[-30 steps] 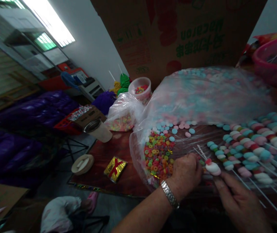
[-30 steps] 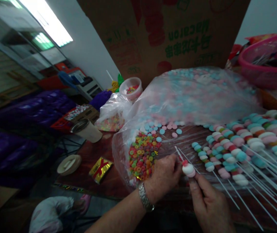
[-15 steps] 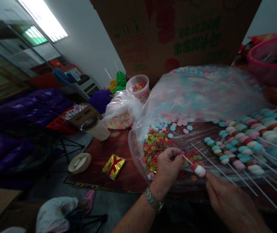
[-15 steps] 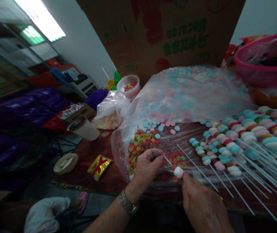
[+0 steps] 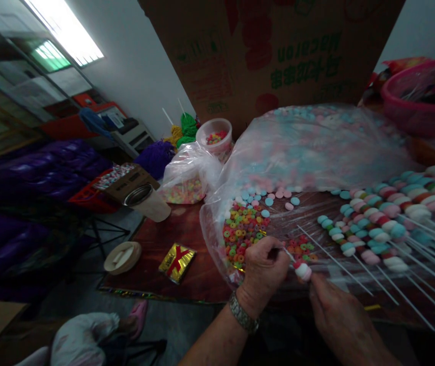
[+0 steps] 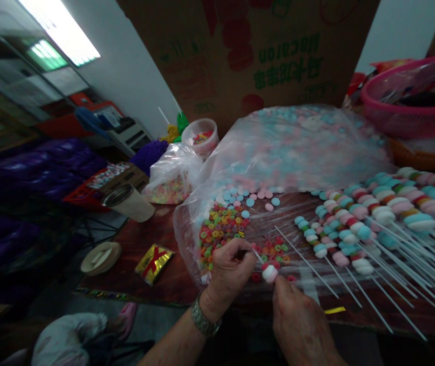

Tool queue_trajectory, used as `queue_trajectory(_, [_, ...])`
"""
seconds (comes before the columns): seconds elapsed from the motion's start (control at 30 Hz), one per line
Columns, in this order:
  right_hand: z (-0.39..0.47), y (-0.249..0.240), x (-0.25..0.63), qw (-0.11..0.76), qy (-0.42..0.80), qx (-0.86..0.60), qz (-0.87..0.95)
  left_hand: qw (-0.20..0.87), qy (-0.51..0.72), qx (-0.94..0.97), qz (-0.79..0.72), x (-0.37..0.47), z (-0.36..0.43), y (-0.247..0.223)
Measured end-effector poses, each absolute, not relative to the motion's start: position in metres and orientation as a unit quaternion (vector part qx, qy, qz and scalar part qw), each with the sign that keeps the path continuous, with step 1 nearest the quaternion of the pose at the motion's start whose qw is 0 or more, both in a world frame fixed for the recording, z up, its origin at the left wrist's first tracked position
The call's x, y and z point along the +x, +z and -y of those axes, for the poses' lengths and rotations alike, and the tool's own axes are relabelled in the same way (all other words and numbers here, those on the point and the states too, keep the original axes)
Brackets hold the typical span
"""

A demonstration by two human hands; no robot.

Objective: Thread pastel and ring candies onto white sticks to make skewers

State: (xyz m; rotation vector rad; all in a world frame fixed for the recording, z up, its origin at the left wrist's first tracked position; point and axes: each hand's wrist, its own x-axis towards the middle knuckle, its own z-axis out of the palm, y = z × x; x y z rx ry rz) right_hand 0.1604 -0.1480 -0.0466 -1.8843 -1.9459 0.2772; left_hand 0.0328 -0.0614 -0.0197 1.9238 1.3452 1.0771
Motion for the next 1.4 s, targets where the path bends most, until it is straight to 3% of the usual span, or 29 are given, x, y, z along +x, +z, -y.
queue_trajectory(0.27, [0.140,-0.060,0.161,0.259,0.155,-0.645,0.702,0.238,0.407,0.718,-0.513,0.034,0.061,-0.024])
queue_trajectory(0.57, [0.136,-0.054,0.154,0.270,0.161,-0.671,0.671,0.307,0.374,0.730,-0.482,0.039,0.067,-0.020])
queue_trajectory(0.67, [0.126,-0.046,0.165,0.296,0.191,-0.668,0.655,0.415,0.366,0.708,-0.439,0.037,0.068,-0.016])
queue_trajectory(0.83, [0.117,-0.032,0.169,0.349,0.231,-0.665,0.619,0.629,0.441,0.473,-0.432,0.041,0.060,-0.011])
queue_trajectory(1.0, [0.094,-0.024,0.168,0.344,0.264,-0.644,0.630,0.732,0.363,0.430,-0.383,0.049,0.050,-0.004])
queue_trajectory(1.1, [0.053,-0.015,0.182,0.276,0.189,-0.703,0.628,0.614,0.336,0.577,-0.421,0.039,0.021,0.004])
queue_trajectory(1.23, [-0.012,-0.013,0.195,0.202,0.152,-0.727,0.638,0.187,0.166,0.782,-0.571,0.031,-0.032,0.006])
queue_trajectory(1.3, [-0.032,-0.020,0.194,0.179,0.172,-0.723,0.645,0.122,0.100,0.802,-0.576,0.034,-0.048,0.000])
queue_trajectory(1.4, [-0.036,-0.032,0.191,0.159,0.194,-0.714,0.653,0.125,0.106,0.819,-0.550,0.038,-0.051,-0.008])
